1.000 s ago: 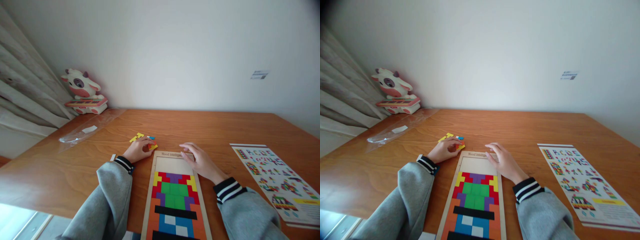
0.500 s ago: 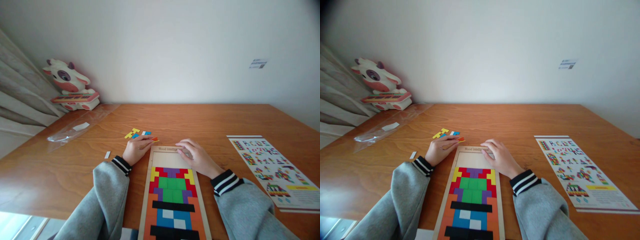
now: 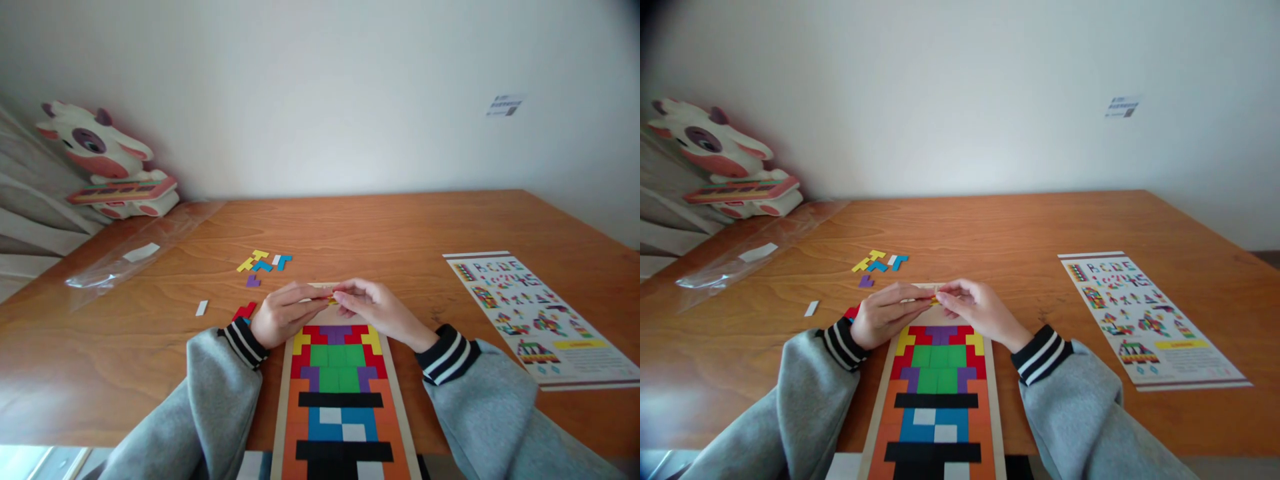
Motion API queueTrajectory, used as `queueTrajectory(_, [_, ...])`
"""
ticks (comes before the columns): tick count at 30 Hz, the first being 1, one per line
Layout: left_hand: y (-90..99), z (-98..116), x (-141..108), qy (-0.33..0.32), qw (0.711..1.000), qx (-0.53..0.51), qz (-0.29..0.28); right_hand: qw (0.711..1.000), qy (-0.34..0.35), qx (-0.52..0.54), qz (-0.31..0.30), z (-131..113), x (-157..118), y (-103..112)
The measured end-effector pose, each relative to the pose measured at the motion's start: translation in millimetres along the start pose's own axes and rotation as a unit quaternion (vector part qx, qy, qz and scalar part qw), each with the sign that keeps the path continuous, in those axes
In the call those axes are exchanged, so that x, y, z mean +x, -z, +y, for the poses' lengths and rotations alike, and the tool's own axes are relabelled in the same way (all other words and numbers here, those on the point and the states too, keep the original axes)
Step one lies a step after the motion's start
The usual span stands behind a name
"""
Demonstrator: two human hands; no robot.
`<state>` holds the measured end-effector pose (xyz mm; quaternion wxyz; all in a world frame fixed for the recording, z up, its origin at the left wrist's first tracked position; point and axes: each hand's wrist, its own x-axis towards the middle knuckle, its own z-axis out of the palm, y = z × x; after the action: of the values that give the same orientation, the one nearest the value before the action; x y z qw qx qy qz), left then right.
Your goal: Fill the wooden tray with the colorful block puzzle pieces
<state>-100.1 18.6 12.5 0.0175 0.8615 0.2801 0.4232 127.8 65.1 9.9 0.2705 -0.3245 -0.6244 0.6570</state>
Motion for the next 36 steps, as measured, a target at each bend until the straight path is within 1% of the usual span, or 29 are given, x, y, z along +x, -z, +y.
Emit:
queueTrajectory(3, [0.1, 1, 1, 0.010, 1.000, -0.010, 0.001, 0.999, -0.013, 0.049, -0.008, 0, 1, 1])
queueTrajectory(6, [0.0, 3, 1, 0.038, 0.999, -0.021, 0.008, 0.999, -0.014, 0.050, 0.006, 2, 1, 3])
queueTrajectory(9, [-1.5, 3, 1, 0.094, 0.995, -0.037, 0.025, 0.999, -0.013, 0.039, 0.010, 4, 2, 5])
queueTrajectory(13, [-5.7, 1, 0, 0.173, 0.981, -0.070, 0.055, 1.000, -0.002, 0.017, 0.011, 9, 2, 6])
queueTrajectory(17, [-7.4, -3, -2, 0.254, 0.959, -0.098, 0.074, 0.998, 0.031, -0.053, 0.026, 10, -1, 5])
queueTrajectory(21, [-6.8, -6, -3, 0.314, 0.938, -0.124, 0.077, 0.980, 0.073, -0.181, 0.047, 6, -5, 2])
queueTrajectory(24, [-6.5, -6, -3, 0.324, 0.934, -0.130, 0.072, 0.966, 0.082, -0.239, 0.055, 3, -7, 1])
queueTrajectory(27, [-6.5, -7, -3, 0.327, 0.934, -0.124, 0.068, 0.955, 0.074, -0.282, 0.056, 3, -7, 1])
queueTrajectory(29, [-7.3, -6, -4, 0.327, 0.935, -0.120, 0.062, 0.940, 0.077, -0.326, 0.057, 2, -7, 2])
queueTrajectory(33, [-9.3, -6, -5, 0.302, 0.946, -0.109, 0.042, 0.902, 0.122, -0.410, 0.051, 2, -9, 4])
queueTrajectory(34, [-9.6, -6, -5, 0.294, 0.949, -0.104, 0.038, 0.896, 0.131, -0.422, 0.046, 2, -9, 4])
queueTrajectory(36, [-10.0, -5, -5, 0.280, 0.955, -0.095, 0.032, 0.893, 0.140, -0.426, 0.042, 4, -9, 5])
